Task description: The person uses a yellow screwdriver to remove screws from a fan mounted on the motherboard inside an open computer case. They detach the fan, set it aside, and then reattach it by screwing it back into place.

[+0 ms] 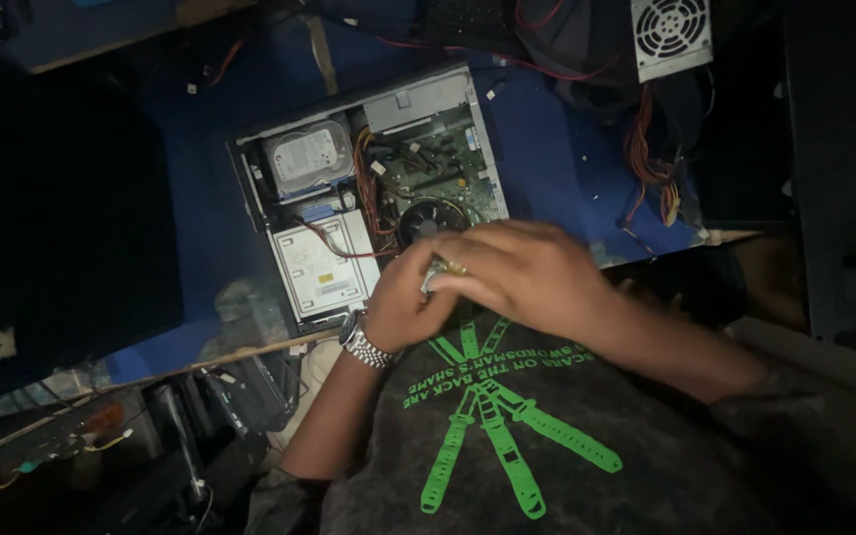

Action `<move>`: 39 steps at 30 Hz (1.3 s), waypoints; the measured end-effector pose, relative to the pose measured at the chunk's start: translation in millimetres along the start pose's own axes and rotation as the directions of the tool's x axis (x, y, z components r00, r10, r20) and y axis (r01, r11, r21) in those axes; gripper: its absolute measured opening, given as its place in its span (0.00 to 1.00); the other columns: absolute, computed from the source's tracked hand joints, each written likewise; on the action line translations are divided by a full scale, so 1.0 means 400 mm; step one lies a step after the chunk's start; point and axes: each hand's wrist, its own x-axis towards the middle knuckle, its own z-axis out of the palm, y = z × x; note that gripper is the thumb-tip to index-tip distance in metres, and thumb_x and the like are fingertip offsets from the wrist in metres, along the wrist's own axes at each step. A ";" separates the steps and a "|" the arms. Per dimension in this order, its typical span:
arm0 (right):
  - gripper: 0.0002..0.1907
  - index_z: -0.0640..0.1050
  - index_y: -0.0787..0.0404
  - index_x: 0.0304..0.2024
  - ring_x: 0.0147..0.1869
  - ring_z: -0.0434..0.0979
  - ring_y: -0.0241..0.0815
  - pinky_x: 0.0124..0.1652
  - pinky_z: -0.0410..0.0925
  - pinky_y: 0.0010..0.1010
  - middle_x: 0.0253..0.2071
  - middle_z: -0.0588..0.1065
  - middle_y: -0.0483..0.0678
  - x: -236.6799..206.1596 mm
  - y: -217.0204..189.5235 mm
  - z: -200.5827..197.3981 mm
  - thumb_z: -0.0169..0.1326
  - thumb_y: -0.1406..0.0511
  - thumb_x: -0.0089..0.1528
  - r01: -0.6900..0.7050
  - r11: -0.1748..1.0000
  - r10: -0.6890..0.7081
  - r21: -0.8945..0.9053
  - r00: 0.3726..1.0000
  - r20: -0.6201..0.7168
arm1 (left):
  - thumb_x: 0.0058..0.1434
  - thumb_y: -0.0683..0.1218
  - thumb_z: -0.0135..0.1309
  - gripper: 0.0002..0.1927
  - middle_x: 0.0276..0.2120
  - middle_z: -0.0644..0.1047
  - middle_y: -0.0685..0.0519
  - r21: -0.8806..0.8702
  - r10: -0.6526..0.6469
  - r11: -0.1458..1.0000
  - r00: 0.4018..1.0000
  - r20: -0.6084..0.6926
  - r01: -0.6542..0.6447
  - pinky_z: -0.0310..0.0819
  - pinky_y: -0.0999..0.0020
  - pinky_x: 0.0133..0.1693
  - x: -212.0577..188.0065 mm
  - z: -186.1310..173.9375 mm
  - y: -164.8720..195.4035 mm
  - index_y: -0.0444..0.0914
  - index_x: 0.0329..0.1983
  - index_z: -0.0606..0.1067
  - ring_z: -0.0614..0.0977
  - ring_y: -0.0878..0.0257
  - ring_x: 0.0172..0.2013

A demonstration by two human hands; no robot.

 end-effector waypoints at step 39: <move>0.21 0.78 0.58 0.33 0.28 0.79 0.44 0.29 0.69 0.35 0.24 0.76 0.46 0.049 -0.022 0.002 0.56 0.49 0.68 -0.041 0.876 0.104 -0.481 0.989 0.106 | 0.58 0.42 0.62 0.14 0.53 0.79 0.41 0.007 0.044 0.999 0.995 -0.091 -0.043 0.78 0.58 0.53 0.030 0.017 -0.015 0.36 0.46 0.75 0.82 0.45 0.52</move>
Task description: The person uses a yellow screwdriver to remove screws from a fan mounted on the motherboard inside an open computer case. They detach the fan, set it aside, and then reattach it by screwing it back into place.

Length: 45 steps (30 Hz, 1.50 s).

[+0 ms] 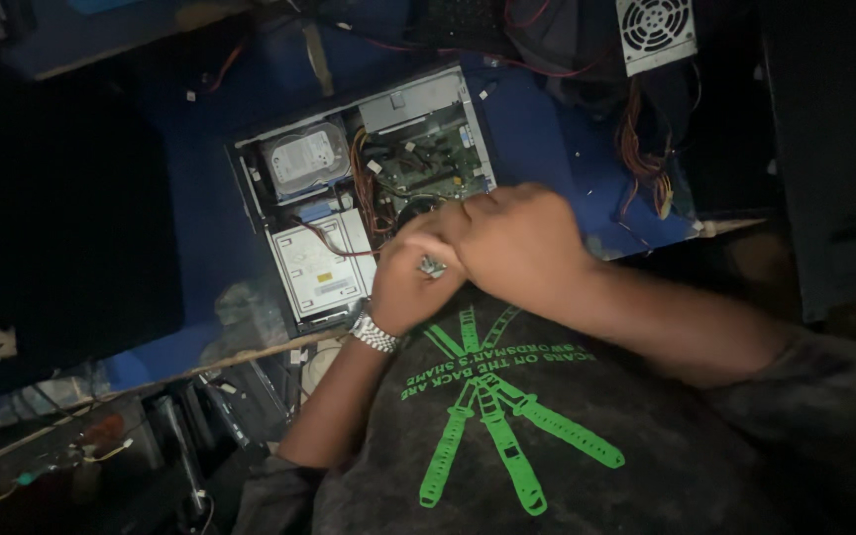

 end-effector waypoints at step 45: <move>0.14 0.76 0.64 0.29 0.28 0.70 0.41 0.29 0.63 0.34 0.26 0.70 0.49 0.021 -0.006 0.133 0.55 0.64 0.68 0.274 0.479 0.008 0.834 0.949 -0.316 | 0.57 0.44 0.60 0.11 0.38 0.81 0.42 0.221 -0.117 0.970 0.991 0.063 0.101 0.79 0.57 0.41 -0.070 0.005 -0.066 0.35 0.42 0.77 0.85 0.45 0.40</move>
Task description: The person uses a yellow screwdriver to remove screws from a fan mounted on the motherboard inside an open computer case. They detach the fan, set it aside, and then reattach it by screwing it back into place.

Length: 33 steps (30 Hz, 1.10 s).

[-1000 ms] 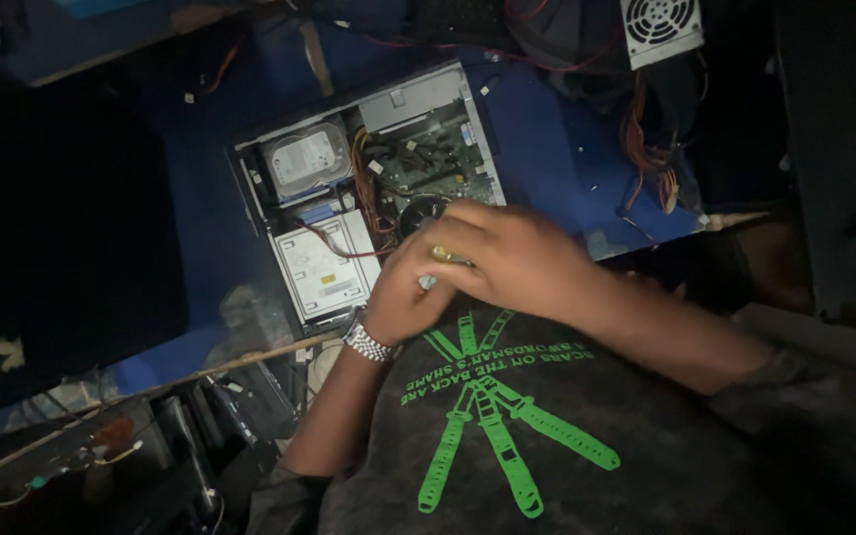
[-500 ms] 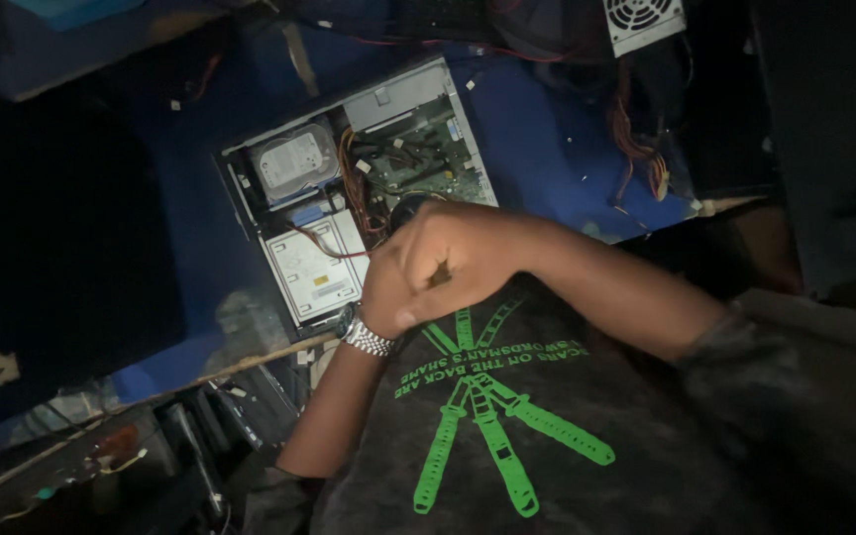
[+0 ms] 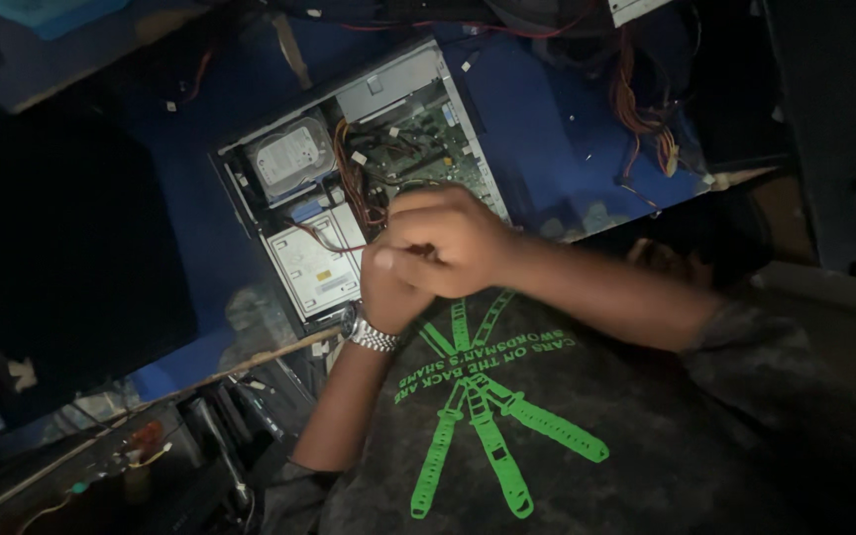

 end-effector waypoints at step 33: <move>0.18 0.70 0.67 0.22 0.24 0.66 0.46 0.27 0.60 0.34 0.21 0.65 0.52 -0.015 -0.001 0.051 0.56 0.70 0.67 -0.126 0.981 0.066 -0.148 0.932 -0.356 | 0.58 0.42 0.64 0.21 0.40 0.79 0.40 0.055 0.197 0.980 0.975 -0.106 -0.192 0.79 0.54 0.42 -0.032 0.048 -0.069 0.31 0.52 0.72 0.83 0.43 0.41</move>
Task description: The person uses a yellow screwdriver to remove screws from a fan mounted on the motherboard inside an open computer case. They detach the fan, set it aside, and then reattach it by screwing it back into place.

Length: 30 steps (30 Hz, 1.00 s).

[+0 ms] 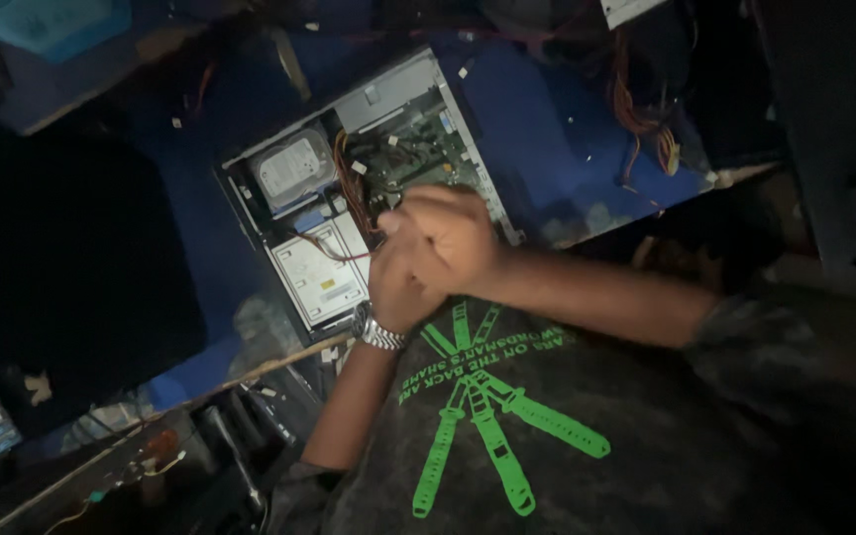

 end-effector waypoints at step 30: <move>0.23 0.76 0.62 0.24 0.24 0.70 0.33 0.24 0.62 0.29 0.22 0.73 0.43 0.114 0.062 -0.095 0.55 0.54 0.68 -0.401 0.805 -0.125 0.437 0.607 0.785 | 0.54 0.45 0.63 0.08 0.31 0.82 0.45 0.111 -0.091 0.992 0.962 0.256 0.064 0.80 0.59 0.35 0.065 -0.046 0.022 0.38 0.35 0.78 0.85 0.49 0.31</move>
